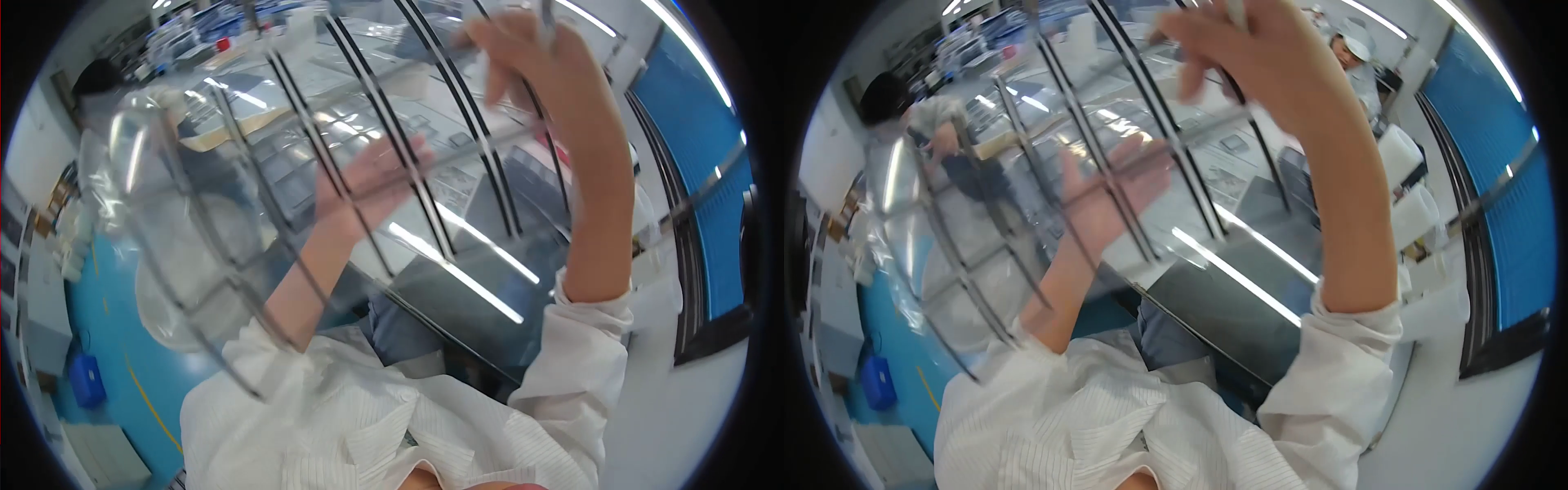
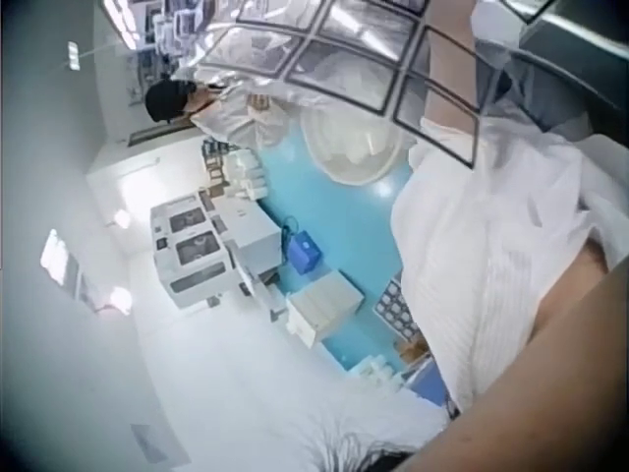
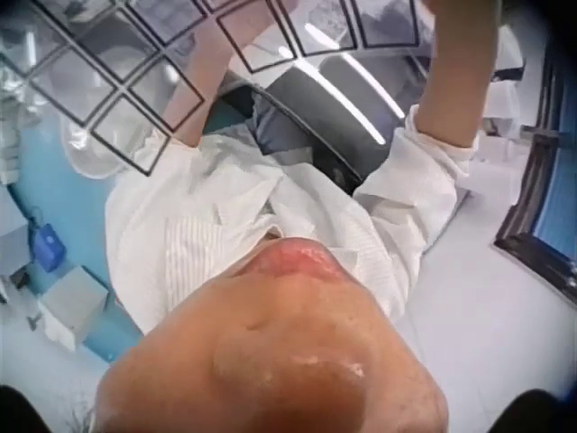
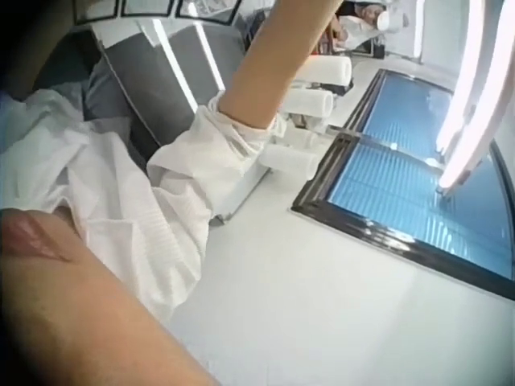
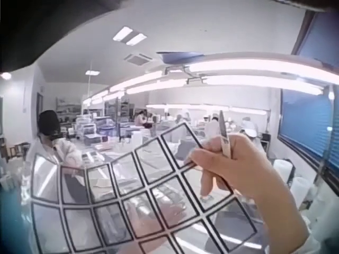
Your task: Inspecting and handling sheets of small electronic components using tweezers at a manufacturing workstation.
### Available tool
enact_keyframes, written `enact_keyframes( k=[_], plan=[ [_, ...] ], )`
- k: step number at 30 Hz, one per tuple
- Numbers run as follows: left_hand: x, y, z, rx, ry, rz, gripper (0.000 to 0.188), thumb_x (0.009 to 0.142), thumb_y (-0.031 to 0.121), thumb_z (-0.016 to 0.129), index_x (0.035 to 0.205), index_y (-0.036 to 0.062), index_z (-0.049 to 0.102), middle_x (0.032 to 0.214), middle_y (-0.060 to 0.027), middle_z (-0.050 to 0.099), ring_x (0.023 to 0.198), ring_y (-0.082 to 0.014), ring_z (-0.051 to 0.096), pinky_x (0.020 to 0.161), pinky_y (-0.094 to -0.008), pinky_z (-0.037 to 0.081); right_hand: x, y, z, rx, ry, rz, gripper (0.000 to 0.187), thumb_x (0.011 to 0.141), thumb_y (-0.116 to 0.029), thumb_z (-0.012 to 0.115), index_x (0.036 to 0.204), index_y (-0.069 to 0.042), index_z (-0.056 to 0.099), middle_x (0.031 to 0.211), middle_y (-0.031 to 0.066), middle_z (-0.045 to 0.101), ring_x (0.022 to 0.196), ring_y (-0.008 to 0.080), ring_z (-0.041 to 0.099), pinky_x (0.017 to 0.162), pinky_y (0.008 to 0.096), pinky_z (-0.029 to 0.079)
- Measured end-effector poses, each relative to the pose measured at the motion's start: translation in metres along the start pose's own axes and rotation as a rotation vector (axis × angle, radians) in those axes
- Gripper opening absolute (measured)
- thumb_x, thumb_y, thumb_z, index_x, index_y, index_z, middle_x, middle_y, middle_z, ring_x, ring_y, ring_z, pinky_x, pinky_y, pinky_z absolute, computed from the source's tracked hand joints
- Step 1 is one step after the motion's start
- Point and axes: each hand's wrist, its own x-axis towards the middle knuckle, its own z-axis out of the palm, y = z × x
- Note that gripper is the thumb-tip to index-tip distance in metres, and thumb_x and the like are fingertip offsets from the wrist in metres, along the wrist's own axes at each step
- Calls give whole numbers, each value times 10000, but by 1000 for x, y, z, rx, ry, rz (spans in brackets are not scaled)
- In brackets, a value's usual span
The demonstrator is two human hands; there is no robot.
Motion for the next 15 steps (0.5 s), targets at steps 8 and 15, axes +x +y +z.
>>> enact_keyframes(
  k=[8,15],
  plan=[
    [-60,-64,-3,-53,39,-500,1085,677,864,326,1454,118,202,1477,-202,231,1332,-445,252,1052,-601,233,-174,84,-58,92,197,583,268,907,-293,567,890,-34,634,502,-7,526,379,8,347,368,178,203],
    [-39,-86,-39,637,306,-728,572,924,465,482,1270,12,441,1251,-194,539,1094,-302,577,902,-415,486,-267,113,-74,271,578,926,248,918,-258,535,783,-65,612,498,8,528,372,20,300,366,189,208]
  ],
)
